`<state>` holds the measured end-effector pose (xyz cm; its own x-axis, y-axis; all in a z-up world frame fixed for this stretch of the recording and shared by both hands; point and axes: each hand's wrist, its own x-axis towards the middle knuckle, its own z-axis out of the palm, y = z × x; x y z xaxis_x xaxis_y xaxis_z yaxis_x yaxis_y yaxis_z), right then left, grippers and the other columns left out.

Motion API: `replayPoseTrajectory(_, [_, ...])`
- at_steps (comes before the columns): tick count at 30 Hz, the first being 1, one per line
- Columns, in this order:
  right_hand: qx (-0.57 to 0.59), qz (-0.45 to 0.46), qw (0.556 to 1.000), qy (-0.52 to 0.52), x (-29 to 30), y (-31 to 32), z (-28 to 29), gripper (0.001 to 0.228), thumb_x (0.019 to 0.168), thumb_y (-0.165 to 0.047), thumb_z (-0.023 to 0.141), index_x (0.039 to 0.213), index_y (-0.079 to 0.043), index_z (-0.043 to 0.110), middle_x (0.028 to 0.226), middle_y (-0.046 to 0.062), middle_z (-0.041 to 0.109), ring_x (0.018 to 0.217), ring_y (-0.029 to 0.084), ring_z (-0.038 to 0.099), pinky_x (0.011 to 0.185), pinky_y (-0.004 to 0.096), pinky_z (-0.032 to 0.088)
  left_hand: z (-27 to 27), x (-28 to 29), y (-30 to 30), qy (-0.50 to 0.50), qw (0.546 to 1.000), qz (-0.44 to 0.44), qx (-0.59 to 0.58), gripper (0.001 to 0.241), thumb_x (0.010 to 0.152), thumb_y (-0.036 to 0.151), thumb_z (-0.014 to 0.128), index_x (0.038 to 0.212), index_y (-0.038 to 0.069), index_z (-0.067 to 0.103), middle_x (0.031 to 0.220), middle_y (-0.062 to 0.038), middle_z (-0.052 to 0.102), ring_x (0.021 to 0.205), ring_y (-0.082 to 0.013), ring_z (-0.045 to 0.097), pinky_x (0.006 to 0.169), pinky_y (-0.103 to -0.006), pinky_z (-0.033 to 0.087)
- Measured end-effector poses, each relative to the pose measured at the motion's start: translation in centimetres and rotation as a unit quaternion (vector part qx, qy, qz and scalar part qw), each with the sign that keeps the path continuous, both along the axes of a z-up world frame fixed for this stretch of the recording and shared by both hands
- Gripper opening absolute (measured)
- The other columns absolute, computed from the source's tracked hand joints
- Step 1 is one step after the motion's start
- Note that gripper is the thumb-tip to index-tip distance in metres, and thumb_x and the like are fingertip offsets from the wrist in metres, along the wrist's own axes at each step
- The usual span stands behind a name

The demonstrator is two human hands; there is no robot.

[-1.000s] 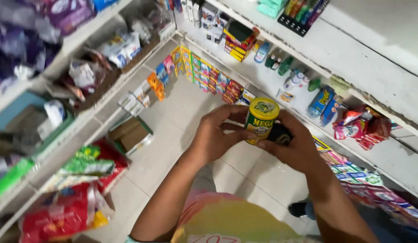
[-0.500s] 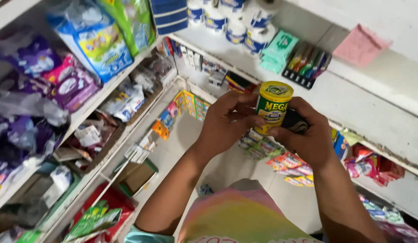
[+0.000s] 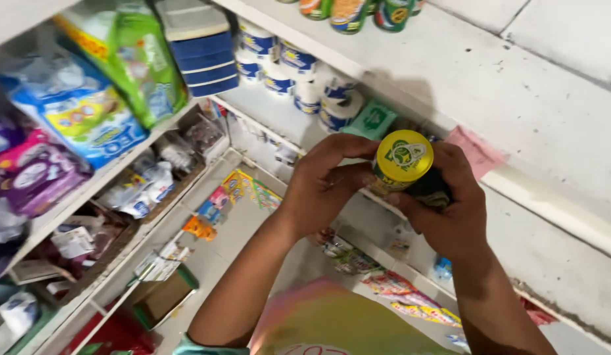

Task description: Cleaning canned goods with a cloth and stocking them onto a retail shelf.

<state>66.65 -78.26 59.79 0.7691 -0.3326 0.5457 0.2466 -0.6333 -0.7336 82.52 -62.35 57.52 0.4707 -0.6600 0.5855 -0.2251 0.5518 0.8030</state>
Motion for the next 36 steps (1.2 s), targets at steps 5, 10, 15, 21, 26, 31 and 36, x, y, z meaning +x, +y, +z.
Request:
replayPoseTrajectory(5, [-0.042, -0.030, 0.999, -0.013, 1.0, -1.5, 0.5, 0.061, 0.077, -0.002, 0.086, 0.132, -0.004, 0.061, 0.135, 0.010, 0.057, 0.125, 0.021, 0.057, 0.108, 0.033, 0.047, 1.4, 0.5, -0.9, 0.001, 0.999, 0.013, 0.044, 0.042, 0.096, -0.014, 0.067, 0.133, 0.005, 0.061, 0.138, -0.009, 0.057, 0.129, -0.0223, 0.064, 0.105, -0.0344, 0.063])
replayPoseTrajectory(10, [-0.078, -0.034, 0.995, -0.047, 2.4, -1.5, 1.1, 0.060, 0.077, -0.003, 0.086, 0.131, -0.004, 0.059, 0.135, 0.011, 0.058, 0.127, 0.024, 0.057, 0.110, 0.035, 0.047, 1.7, 2.6, -1.5, -0.009, 0.998, 0.007, 0.067, 0.044, 0.092, -0.014, 0.068, 0.131, 0.005, 0.062, 0.138, -0.009, 0.057, 0.126, -0.0219, 0.065, 0.100, -0.0333, 0.063])
replayPoseTrajectory(15, [-0.085, -0.053, 0.995, -0.030, 5.3, -0.2, 2.5, 0.056, 0.079, -0.003, 0.084, 0.129, -0.003, 0.059, 0.134, 0.013, 0.059, 0.123, 0.022, 0.059, 0.105, 0.035, 0.049, 3.8, 5.8, -1.2, -0.040, 0.996, -0.016, 0.080, 0.040, 0.096, -0.009, 0.068, 0.133, 0.005, 0.063, 0.137, -0.010, 0.059, 0.128, -0.0225, 0.065, 0.101, -0.0341, 0.063])
replayPoseTrajectory(21, [-0.091, -0.130, 0.987, 0.001, 8.6, 1.8, 4.0, 0.053, 0.079, -0.003, 0.084, 0.127, -0.002, 0.061, 0.116, 0.010, 0.064, 0.098, 0.015, 0.064, 0.083, 0.029, 0.053, 3.7, 10.3, -1.4, -0.034, 0.996, -0.032, 0.072, 0.036, 0.098, 0.003, 0.072, 0.133, 0.007, 0.062, 0.129, -0.007, 0.068, 0.118, -0.0178, 0.069, 0.096, -0.0312, 0.062])
replayPoseTrajectory(26, [0.212, -0.151, 0.964, 0.055, 11.1, 2.1, 2.6, 0.042, 0.089, -0.004, 0.079, 0.128, -0.003, 0.064, 0.089, 0.004, 0.067, 0.064, 0.012, 0.056, 0.054, 0.029, 0.044, 3.6, 13.4, -1.7, -0.068, 0.995, -0.014, 0.071, 0.034, 0.098, 0.009, 0.075, 0.131, 0.008, 0.064, 0.122, -0.005, 0.072, 0.108, -0.0139, 0.072, 0.085, -0.0283, 0.062])
replayPoseTrajectory(31, [0.181, -0.122, 0.976, 0.004, 12.6, 3.5, 3.4, 0.037, 0.091, -0.007, 0.078, 0.126, -0.003, 0.065, 0.100, 0.001, 0.070, 0.081, 0.004, 0.063, 0.068, 0.021, 0.052, 3.3, 15.7, -1.7, -0.057, 0.994, -0.069, 0.054, 0.035, 0.098, 0.008, 0.074, 0.132, 0.006, 0.064, 0.122, -0.005, 0.071, 0.108, -0.0131, 0.071, 0.085, -0.0276, 0.060])
replayPoseTrajectory(36, [0.217, -0.209, 0.953, 0.037, 14.0, 5.0, 5.1, 0.044, 0.082, -0.009, 0.081, 0.122, -0.005, 0.063, 0.086, 0.003, 0.070, 0.063, 0.006, 0.063, 0.047, 0.022, 0.046, 4.2, 16.9, -2.1, -0.050, 0.991, -0.101, 0.073, 0.034, 0.100, 0.004, 0.070, 0.133, 0.004, 0.065, 0.124, -0.006, 0.069, 0.109, -0.0126, 0.070, 0.081, -0.0255, 0.061])
